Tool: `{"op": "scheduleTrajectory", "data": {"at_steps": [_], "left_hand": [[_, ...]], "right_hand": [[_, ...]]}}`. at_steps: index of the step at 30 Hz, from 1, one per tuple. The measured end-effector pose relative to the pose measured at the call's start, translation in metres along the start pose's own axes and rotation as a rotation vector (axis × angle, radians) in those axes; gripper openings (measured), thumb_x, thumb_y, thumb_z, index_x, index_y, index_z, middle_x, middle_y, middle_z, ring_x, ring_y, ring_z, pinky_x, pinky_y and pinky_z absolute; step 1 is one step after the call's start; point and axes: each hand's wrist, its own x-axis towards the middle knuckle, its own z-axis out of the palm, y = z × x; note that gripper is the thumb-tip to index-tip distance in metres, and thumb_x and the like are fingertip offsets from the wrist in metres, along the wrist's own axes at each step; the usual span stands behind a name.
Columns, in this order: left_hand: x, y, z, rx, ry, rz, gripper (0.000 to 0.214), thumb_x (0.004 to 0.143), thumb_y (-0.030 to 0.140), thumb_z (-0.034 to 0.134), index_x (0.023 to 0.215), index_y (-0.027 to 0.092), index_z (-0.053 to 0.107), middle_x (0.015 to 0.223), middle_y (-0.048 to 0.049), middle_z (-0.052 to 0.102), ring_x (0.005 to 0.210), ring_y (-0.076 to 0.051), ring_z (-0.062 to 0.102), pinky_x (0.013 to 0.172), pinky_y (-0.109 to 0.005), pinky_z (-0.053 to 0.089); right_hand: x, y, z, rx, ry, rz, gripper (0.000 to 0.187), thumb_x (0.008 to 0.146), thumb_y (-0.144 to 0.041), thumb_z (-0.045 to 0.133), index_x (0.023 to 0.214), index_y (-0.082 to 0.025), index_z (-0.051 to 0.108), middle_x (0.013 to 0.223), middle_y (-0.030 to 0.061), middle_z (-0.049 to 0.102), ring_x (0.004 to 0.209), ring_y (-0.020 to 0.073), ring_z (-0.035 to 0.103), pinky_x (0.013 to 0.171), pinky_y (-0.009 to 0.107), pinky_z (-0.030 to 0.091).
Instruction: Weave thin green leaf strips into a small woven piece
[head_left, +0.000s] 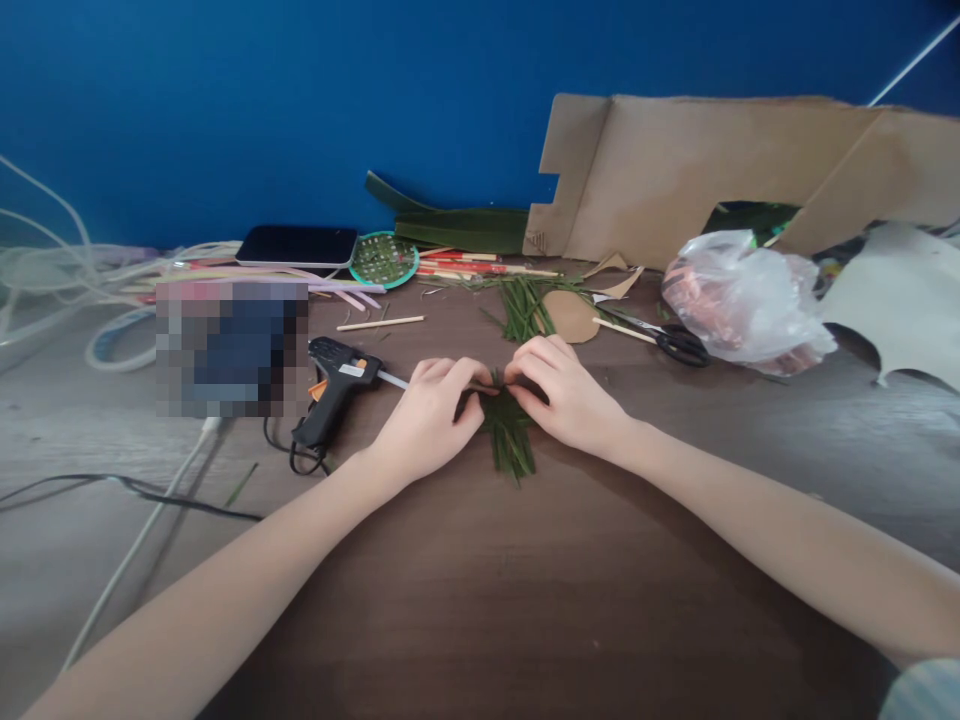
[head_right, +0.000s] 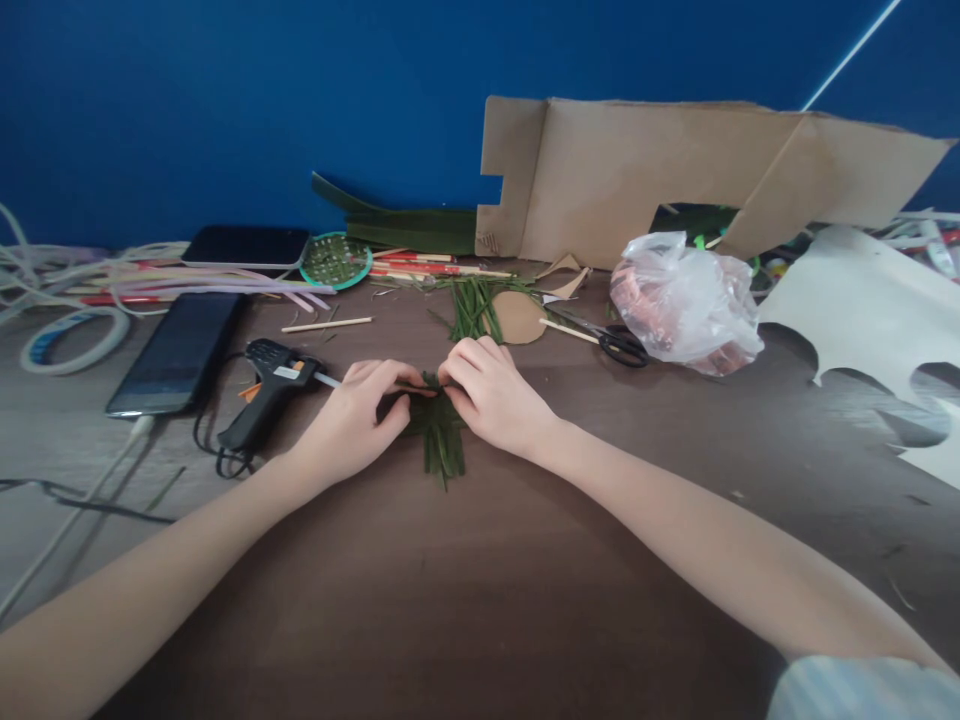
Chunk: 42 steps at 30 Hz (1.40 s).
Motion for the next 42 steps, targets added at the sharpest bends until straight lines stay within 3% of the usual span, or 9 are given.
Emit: {"op": "scheduleTrajectory", "data": {"at_steps": [14, 28, 42], "left_hand": [[-0.0005, -0.0008, 0.0000, -0.002, 0.006, 0.007, 0.018, 0.077, 0.006, 0.042, 0.088, 0.018, 0.049, 0.089, -0.0012, 0.065, 0.088, -0.016, 0.059, 0.088, -0.033, 0.040], [-0.0010, -0.0015, 0.0008, 0.013, 0.005, 0.003, 0.017, 0.078, 0.008, 0.041, 0.089, 0.019, 0.048, 0.089, -0.0009, 0.065, 0.089, -0.017, 0.059, 0.088, -0.034, 0.040], [-0.0006, -0.0006, 0.0005, 0.024, -0.008, -0.015, 0.018, 0.078, 0.008, 0.041, 0.090, 0.019, 0.049, 0.090, -0.0015, 0.065, 0.089, -0.017, 0.058, 0.088, -0.035, 0.041]], "right_hand": [[-0.0020, -0.0009, -0.0011, 0.080, 0.049, -0.061, 0.013, 0.086, -0.013, 0.046, 0.076, -0.019, 0.051, 0.083, 0.0053, 0.057, 0.081, 0.0176, 0.049, 0.078, 0.032, 0.042], [0.0015, 0.0002, -0.0012, 0.104, -0.019, 0.061, 0.001, 0.084, -0.018, 0.052, 0.084, -0.018, 0.053, 0.085, 0.0053, 0.053, 0.083, 0.0188, 0.049, 0.077, 0.034, 0.041], [0.0045, 0.0009, -0.0019, 0.171, -0.071, 0.129, 0.007, 0.081, -0.015, 0.052, 0.085, -0.019, 0.050, 0.086, 0.0045, 0.050, 0.085, 0.0188, 0.047, 0.078, 0.034, 0.039]]}}
